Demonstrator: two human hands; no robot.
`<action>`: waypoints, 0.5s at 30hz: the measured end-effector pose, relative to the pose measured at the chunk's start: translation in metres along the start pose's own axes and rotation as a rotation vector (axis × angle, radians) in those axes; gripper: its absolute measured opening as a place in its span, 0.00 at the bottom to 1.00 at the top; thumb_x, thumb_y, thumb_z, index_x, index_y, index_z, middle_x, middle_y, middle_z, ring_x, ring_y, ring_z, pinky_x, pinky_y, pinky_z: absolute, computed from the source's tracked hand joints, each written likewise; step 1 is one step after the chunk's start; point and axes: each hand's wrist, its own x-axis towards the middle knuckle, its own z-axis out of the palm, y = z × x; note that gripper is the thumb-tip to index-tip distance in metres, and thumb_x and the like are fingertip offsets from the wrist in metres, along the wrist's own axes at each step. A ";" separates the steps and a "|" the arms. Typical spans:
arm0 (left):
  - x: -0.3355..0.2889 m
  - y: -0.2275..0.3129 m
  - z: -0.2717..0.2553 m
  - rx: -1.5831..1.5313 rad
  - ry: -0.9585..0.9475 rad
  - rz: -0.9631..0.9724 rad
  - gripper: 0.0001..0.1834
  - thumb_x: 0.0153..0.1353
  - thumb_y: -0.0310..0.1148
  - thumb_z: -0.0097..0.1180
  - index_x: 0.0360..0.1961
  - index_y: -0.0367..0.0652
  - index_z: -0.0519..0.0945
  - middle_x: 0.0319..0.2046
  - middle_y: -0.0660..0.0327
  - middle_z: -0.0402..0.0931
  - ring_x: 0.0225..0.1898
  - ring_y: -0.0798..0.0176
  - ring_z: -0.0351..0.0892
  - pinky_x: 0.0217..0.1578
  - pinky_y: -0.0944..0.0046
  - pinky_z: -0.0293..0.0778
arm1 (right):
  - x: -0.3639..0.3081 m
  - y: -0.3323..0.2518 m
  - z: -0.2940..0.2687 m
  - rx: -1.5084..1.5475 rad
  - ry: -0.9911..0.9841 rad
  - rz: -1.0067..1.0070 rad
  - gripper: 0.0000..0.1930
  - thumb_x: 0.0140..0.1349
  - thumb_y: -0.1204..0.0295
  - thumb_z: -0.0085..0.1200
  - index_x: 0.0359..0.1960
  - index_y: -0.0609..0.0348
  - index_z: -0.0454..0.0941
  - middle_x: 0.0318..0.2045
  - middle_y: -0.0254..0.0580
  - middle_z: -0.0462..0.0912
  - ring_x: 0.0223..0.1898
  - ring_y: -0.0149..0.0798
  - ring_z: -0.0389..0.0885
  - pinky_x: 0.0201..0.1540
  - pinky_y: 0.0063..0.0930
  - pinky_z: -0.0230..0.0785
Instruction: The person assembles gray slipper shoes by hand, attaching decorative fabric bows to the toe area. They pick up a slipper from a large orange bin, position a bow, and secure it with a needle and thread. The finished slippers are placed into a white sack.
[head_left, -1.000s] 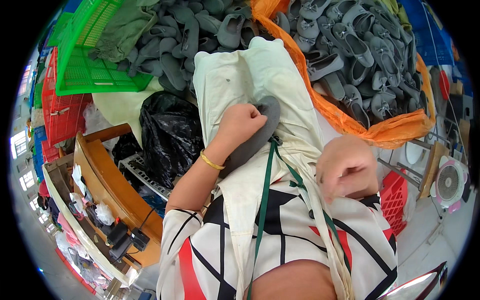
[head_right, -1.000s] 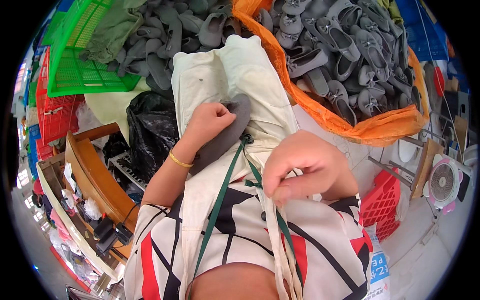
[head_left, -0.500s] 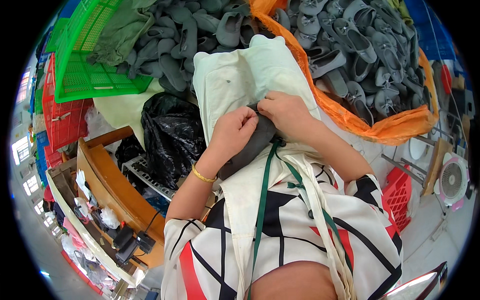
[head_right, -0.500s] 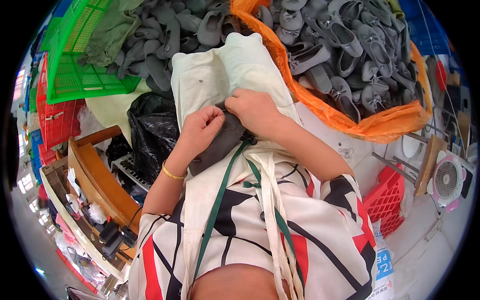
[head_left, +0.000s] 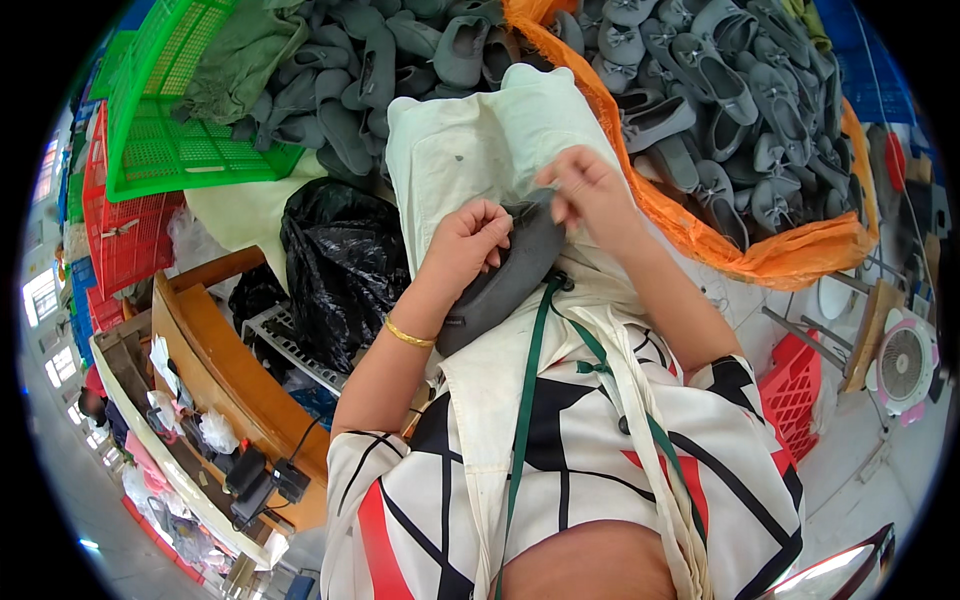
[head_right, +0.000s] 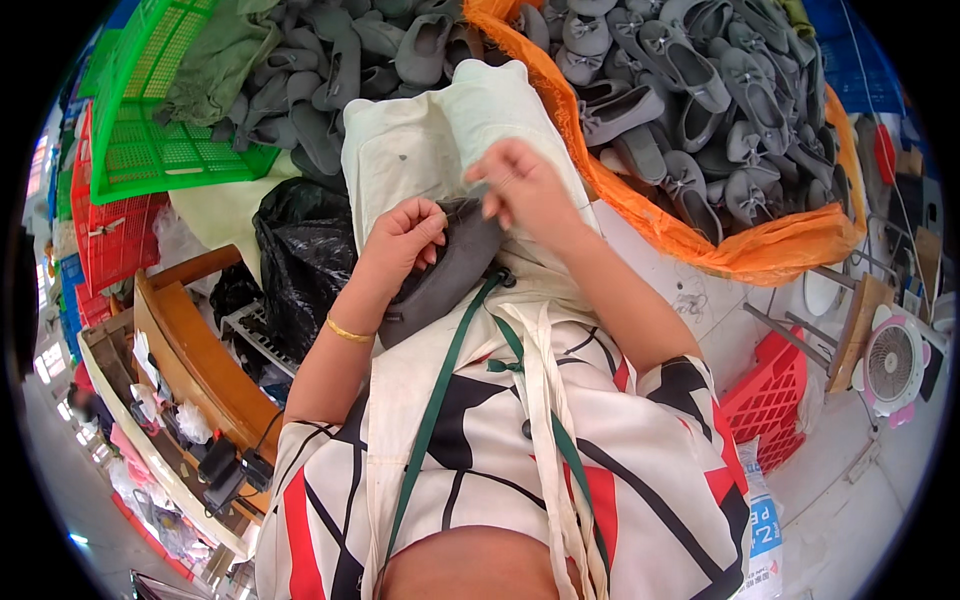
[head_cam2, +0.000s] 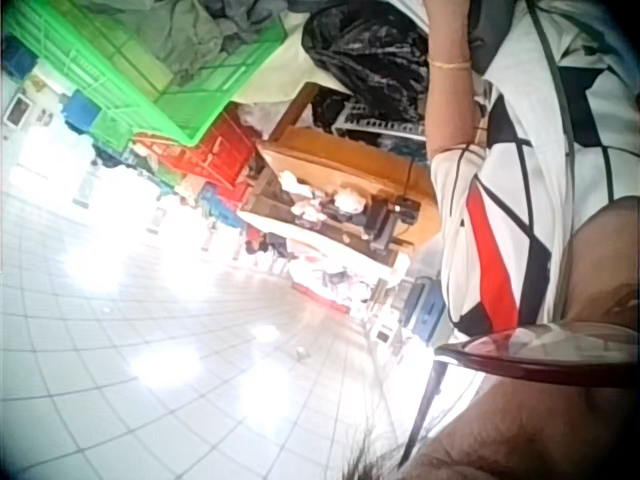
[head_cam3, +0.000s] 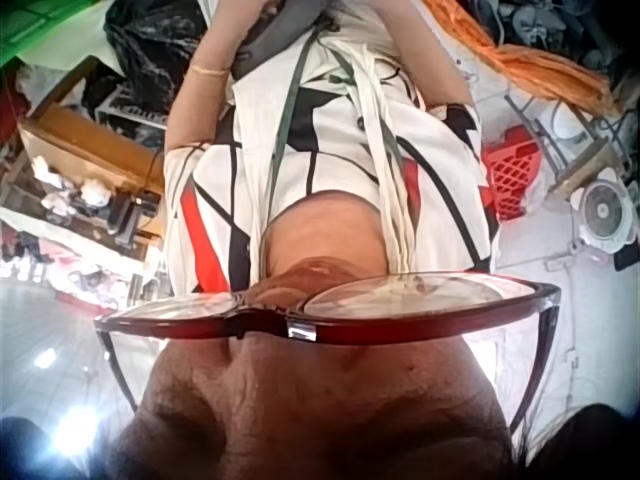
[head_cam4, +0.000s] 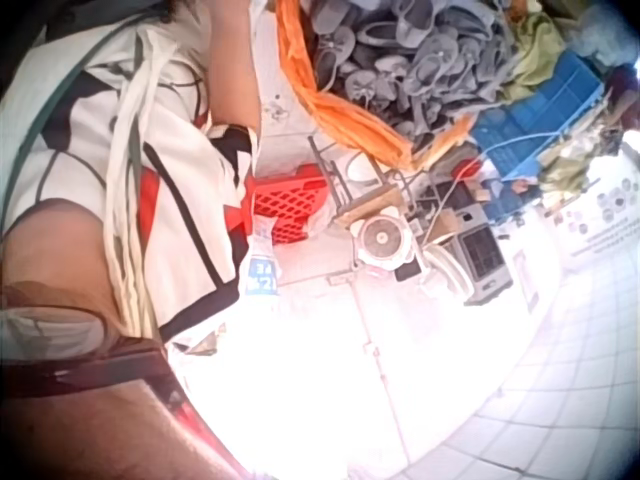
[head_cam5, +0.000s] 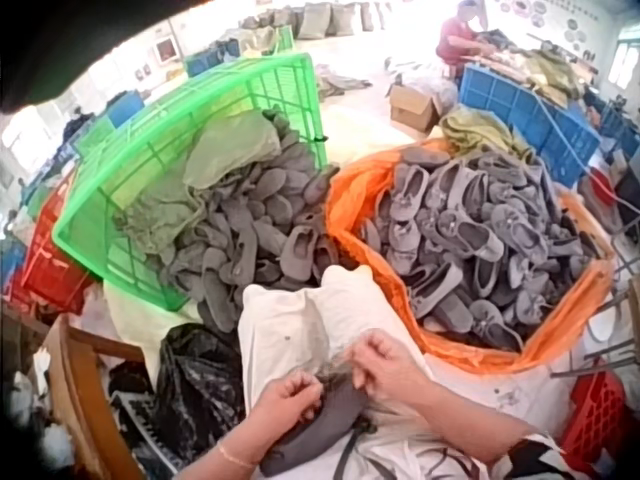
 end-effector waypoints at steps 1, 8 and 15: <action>-0.001 -0.002 0.000 -0.040 -0.015 0.004 0.07 0.68 0.35 0.55 0.36 0.44 0.77 0.25 0.70 0.75 0.21 0.80 0.68 0.22 0.78 0.63 | 0.004 0.000 -0.013 0.177 0.094 0.014 0.05 0.69 0.69 0.52 0.40 0.54 0.74 0.29 0.33 0.80 0.24 0.25 0.77 0.21 0.19 0.66; -0.004 -0.010 0.000 -0.092 -0.041 0.024 0.07 0.70 0.34 0.51 0.35 0.44 0.75 0.26 0.69 0.75 0.22 0.78 0.69 0.23 0.77 0.65 | 0.005 0.010 -0.079 0.506 0.339 -0.046 0.05 0.71 0.69 0.50 0.40 0.56 0.71 0.26 0.35 0.78 0.22 0.26 0.73 0.22 0.19 0.64; -0.009 -0.006 0.020 0.731 0.288 0.594 0.02 0.63 0.27 0.57 0.33 0.40 0.79 0.24 0.62 0.75 0.24 0.67 0.74 0.26 0.67 0.70 | -0.003 0.023 -0.086 0.479 0.335 -0.078 0.05 0.71 0.69 0.51 0.39 0.56 0.71 0.26 0.35 0.78 0.22 0.25 0.73 0.23 0.19 0.65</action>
